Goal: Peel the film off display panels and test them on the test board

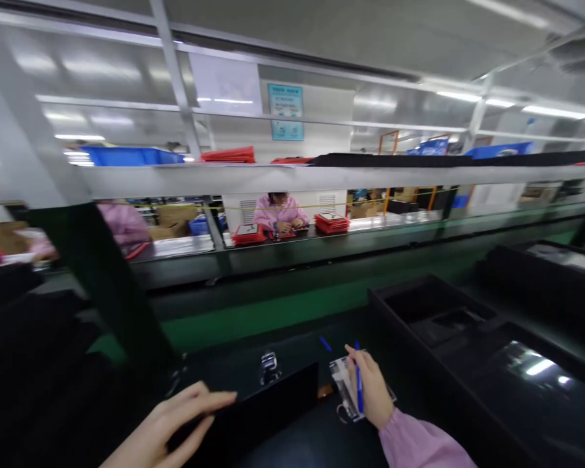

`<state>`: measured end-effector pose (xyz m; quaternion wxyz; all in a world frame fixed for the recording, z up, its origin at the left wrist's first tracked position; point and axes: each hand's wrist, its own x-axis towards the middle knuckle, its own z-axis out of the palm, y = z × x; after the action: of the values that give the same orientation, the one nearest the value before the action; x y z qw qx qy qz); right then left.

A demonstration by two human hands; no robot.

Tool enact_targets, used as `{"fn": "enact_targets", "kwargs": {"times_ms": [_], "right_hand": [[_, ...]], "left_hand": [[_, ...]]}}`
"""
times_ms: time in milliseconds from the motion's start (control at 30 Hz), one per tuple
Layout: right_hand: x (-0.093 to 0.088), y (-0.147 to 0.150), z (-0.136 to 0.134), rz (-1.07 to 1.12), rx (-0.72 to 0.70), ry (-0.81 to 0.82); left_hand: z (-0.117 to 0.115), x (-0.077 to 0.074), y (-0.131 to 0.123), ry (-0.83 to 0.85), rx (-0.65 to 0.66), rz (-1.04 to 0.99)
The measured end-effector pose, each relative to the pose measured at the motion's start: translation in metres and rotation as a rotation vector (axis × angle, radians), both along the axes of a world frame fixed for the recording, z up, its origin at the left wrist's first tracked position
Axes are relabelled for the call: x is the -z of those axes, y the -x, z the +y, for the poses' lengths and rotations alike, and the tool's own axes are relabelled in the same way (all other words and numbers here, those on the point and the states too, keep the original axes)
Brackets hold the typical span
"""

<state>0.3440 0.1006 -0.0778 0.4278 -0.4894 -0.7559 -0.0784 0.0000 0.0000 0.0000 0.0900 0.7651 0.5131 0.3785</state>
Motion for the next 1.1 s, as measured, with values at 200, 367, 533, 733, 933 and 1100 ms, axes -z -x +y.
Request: {"fn": "enact_targets", "kwargs": {"times_ms": [200, 367, 533, 733, 933, 1100], "right_hand": [[-0.029, 0.047, -0.024, 0.304, -0.278, -0.168], [-0.029, 0.075, -0.034, 0.511, -0.356, -0.013], [-0.025, 0.082, -0.035, 0.607, -0.372, 0.039], [-0.027, 0.076, -0.038, 0.435, -0.335, -0.054], [-0.009, 0.059, -0.035, 0.174, -0.329, -0.126], [-0.008, 0.057, -0.035, 0.175, -0.345, -0.06]], "left_hand": [[-0.004, -0.036, -0.022, -0.065, 0.037, 0.019], [-0.005, -0.038, -0.031, -0.164, -0.05, -0.165], [-0.003, -0.016, -0.028, -0.182, -0.196, -0.475], [-0.008, 0.06, -0.034, -0.226, -0.343, -0.853], [-0.008, 0.109, -0.036, -0.037, -0.615, -0.845], [-0.006, 0.106, -0.036, 0.026, -0.564, -0.897]]}}
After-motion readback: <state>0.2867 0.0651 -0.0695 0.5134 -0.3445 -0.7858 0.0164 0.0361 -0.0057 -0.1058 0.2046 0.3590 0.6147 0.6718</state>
